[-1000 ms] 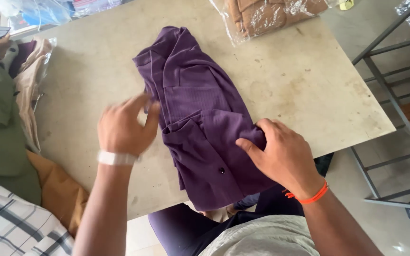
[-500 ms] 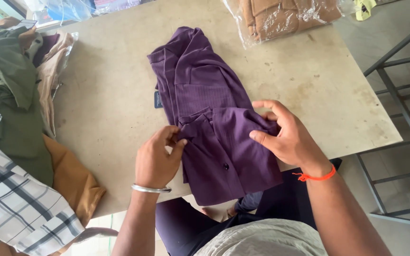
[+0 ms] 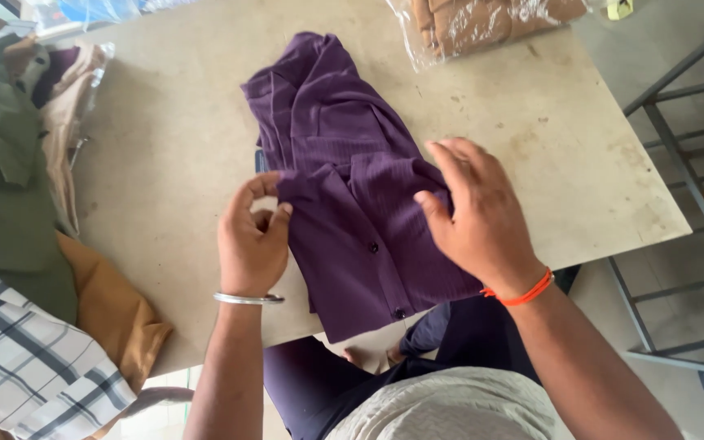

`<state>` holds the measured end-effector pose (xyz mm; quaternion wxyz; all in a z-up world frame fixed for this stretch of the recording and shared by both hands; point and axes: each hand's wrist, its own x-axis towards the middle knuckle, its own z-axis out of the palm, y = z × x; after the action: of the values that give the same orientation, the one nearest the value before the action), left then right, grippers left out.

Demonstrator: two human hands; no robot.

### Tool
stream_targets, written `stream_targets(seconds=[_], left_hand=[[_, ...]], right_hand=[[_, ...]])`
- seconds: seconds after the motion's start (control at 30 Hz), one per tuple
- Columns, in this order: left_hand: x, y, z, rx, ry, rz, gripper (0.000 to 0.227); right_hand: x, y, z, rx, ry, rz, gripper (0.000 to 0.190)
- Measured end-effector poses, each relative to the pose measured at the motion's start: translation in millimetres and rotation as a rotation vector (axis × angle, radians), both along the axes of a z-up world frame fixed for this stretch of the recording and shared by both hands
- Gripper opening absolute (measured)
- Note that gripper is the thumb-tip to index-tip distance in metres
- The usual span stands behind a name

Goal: The person folds a purple button-up shirt on a table, smoothing the fabric and folding the sleeves and sides into a neat rectangle. They then open a clear plastic bag, place the folded shirt inside, and carry the bagged shirt off the table.

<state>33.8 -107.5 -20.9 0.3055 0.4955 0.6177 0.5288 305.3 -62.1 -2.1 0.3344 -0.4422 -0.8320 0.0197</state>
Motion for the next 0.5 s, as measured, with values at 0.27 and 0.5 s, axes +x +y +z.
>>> stream_targets(seconds=[0.27,0.5], left_hand=[[-10.1,22.6,-5.9,0.102,0.086,0.001,0.035],[-0.1,7.8,4.1,-0.148,0.463,-0.054,0.068]], right_hand=[[-10.2,-0.4,-17.8,-0.072,0.001,0.052,0.079],[-3.8,19.9,-4.2,-0.239,0.004,0.004,0.048]])
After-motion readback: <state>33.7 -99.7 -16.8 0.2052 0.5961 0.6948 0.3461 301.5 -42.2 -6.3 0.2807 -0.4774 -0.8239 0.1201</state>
